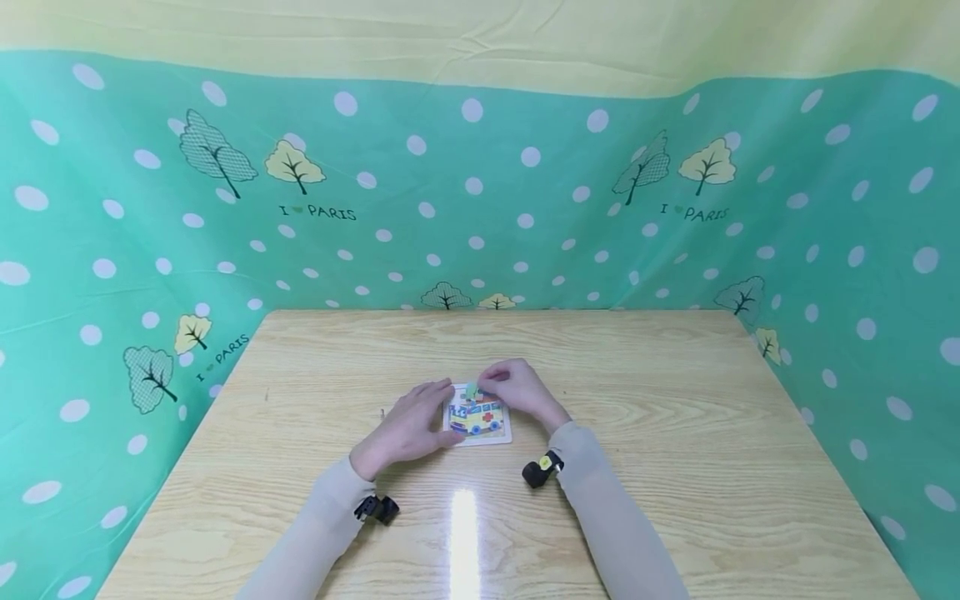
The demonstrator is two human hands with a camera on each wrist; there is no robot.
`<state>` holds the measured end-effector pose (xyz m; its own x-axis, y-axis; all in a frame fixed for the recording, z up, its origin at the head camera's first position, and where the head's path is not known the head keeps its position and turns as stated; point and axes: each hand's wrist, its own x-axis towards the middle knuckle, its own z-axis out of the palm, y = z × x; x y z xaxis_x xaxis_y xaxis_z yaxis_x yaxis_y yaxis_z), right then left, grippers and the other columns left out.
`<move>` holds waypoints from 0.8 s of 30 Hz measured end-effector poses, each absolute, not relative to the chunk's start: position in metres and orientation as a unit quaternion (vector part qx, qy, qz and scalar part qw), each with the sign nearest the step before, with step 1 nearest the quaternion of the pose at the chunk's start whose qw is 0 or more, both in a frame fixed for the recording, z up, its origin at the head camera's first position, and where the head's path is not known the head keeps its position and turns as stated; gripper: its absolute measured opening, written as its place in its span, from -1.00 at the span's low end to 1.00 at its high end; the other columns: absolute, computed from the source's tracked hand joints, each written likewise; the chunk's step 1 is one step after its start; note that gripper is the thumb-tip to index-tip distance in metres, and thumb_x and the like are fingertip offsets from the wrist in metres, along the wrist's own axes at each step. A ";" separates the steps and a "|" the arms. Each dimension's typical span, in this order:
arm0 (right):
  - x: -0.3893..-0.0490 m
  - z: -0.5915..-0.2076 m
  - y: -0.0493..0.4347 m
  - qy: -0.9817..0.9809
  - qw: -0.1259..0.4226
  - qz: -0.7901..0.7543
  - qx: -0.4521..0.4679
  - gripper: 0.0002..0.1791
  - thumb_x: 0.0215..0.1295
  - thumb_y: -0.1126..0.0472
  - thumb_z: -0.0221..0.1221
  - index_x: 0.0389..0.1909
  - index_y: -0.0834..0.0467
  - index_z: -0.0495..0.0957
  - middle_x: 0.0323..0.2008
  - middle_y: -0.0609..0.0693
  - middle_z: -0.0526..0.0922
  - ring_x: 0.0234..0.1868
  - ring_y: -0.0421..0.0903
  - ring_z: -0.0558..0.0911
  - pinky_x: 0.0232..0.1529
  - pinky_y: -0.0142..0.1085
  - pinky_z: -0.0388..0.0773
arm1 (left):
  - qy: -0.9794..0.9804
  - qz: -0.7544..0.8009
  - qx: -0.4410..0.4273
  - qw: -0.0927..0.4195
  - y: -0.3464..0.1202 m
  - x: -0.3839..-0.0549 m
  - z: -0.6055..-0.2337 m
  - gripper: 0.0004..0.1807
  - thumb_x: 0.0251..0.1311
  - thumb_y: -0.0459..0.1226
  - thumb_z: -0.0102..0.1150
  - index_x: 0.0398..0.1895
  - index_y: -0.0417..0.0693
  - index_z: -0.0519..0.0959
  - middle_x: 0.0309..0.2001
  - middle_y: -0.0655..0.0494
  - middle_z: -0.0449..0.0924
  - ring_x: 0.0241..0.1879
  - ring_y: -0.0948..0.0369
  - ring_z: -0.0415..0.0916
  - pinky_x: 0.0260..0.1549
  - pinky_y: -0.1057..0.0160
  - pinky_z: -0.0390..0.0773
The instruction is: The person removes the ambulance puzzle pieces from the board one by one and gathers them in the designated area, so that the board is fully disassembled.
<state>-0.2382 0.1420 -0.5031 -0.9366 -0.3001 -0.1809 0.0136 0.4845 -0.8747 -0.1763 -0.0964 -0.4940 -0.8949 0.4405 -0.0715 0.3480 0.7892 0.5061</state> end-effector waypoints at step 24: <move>-0.241 -0.500 0.188 0.844 0.167 -0.507 -0.046 -0.71 0.51 0.14 0.30 0.09 0.20 0.72 -0.34 -0.01 0.74 -0.56 -0.22 0.51 -0.62 -0.45 0.37 | 0.944 0.230 0.228 0.065 -0.085 -0.174 -0.500 -0.09 0.36 0.15 0.31 0.59 -0.22 0.34 0.64 -0.13 0.27 0.61 -0.16 0.22 0.56 -0.26 0.27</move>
